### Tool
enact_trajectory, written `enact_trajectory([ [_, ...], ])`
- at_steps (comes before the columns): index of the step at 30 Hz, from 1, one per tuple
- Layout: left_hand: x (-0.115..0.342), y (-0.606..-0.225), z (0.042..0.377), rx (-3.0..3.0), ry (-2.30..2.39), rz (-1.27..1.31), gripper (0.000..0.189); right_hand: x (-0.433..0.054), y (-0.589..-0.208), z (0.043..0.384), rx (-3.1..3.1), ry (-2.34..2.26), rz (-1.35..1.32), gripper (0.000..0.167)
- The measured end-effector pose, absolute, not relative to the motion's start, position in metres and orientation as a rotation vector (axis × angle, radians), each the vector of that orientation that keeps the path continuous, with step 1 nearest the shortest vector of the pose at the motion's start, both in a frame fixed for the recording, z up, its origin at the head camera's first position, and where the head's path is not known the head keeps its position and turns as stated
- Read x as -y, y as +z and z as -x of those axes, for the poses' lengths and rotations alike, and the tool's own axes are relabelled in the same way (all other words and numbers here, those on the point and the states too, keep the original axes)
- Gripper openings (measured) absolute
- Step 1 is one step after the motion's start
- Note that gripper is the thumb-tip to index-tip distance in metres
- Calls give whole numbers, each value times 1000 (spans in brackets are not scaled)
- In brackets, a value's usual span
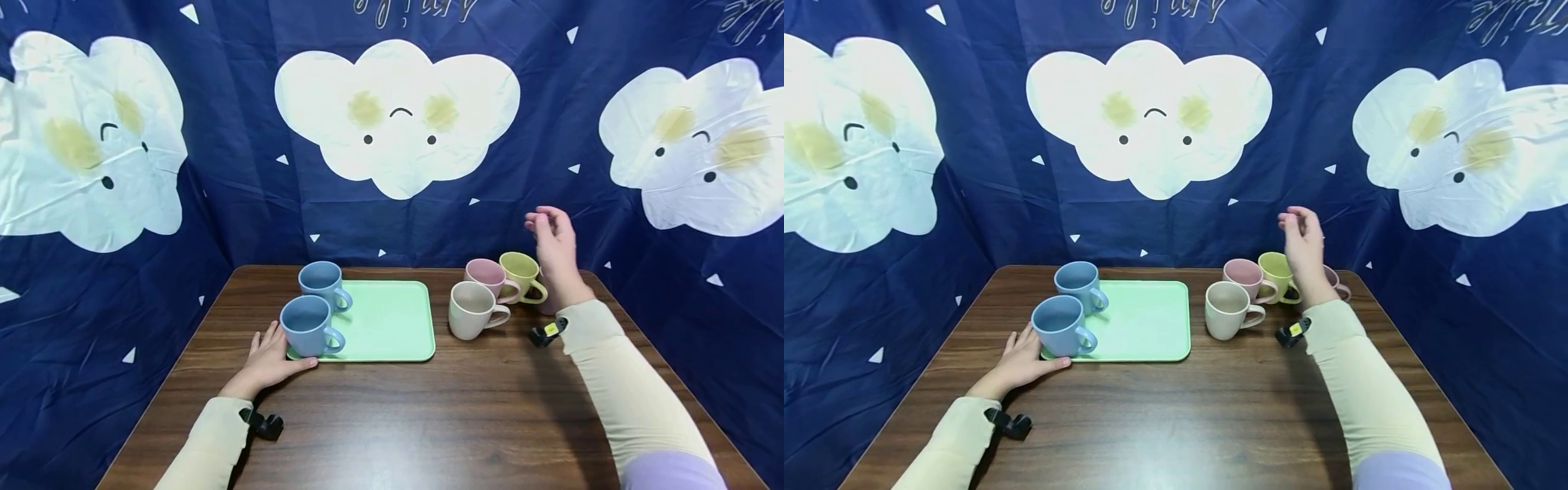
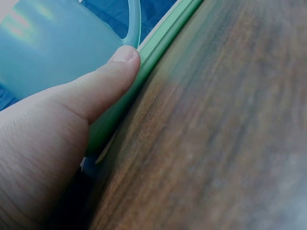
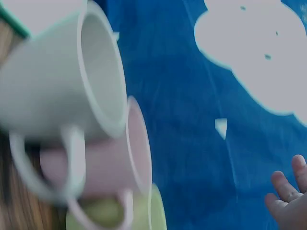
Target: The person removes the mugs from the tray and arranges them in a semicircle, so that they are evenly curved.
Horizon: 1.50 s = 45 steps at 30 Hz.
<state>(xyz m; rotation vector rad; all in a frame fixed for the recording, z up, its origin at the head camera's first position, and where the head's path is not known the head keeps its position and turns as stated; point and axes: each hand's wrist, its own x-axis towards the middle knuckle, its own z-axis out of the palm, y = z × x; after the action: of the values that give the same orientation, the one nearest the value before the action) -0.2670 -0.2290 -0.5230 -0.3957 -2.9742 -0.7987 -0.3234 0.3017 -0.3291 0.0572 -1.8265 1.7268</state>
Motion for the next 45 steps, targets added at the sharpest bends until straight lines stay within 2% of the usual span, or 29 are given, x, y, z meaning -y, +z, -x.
enact_trajectory([
  [5,231,-527,269,2988,-795,394,122,-257,-333,320,1882,1709,-208,32],
  [18,228,-519,265,3004,-760,382,118,-150,-376,307,1894,1848,-504,22],
  [35,234,-528,273,3009,-768,392,122,-71,-464,295,2124,2087,-539,30],
  [45,232,-520,266,2996,-778,407,117,-42,-466,264,2167,2301,-612,34],
])
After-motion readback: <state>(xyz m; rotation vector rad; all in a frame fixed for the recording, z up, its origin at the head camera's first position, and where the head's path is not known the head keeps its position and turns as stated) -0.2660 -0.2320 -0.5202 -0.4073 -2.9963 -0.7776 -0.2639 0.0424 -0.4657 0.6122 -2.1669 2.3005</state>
